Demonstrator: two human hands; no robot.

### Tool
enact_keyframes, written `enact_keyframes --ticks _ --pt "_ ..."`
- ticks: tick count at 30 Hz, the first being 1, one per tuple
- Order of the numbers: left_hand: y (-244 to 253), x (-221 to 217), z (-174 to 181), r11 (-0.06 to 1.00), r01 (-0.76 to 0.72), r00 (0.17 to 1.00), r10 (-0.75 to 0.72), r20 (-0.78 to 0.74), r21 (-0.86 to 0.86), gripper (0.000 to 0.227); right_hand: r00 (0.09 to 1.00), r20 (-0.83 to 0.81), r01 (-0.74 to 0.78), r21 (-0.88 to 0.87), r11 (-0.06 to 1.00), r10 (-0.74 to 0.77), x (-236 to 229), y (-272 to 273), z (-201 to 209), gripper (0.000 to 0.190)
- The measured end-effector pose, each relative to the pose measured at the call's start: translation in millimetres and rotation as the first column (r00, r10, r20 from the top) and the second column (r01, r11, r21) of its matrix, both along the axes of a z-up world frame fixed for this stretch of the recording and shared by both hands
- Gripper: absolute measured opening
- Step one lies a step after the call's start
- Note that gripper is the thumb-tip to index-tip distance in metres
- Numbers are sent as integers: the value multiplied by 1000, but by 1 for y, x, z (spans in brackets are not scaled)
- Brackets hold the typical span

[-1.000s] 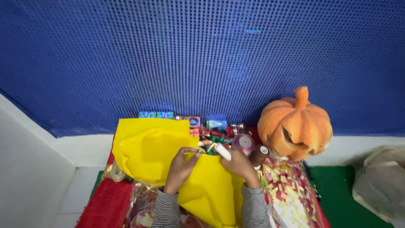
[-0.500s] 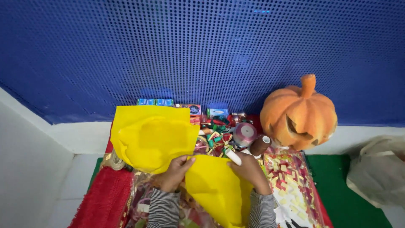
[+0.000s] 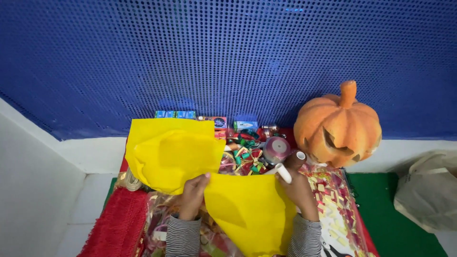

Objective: Wrapping a sheet of yellow craft paper around a white cardboard tube to create a rolled paper component.

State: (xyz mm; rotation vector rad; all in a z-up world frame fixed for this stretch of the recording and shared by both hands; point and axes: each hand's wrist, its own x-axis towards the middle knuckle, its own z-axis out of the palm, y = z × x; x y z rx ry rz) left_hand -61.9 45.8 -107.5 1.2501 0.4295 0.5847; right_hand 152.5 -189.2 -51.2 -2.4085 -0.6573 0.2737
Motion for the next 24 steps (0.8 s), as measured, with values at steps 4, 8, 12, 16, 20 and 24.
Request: enact_keyframes --ticks 4,8,12,16,20,24 --pt "2 -1 5 972 -138 990 129 -62 -189 34 979 -135 161 40 986 -154 3 -8 7 27" --pt "3 -1 7 936 -146 988 151 -10 -320 41 926 -268 329 223 918 -267 -4 -8 25 23" --pt "5 -5 4 960 -119 960 177 218 -253 51 846 -339 530 457 714 -411 -3 -54 16 22" --pt "-3 -10 21 984 -179 964 175 201 0 55 889 -240 389 845 367 -391 -19 -115 16 23" --pt "-34 -13 31 973 -101 993 84 87 210 71 846 -208 378 883 278 -490 -57 -129 40 17" --pt "-99 -32 97 854 -86 996 59 68 513 87 894 -215 403 768 498 -393 -85 -137 18 27"
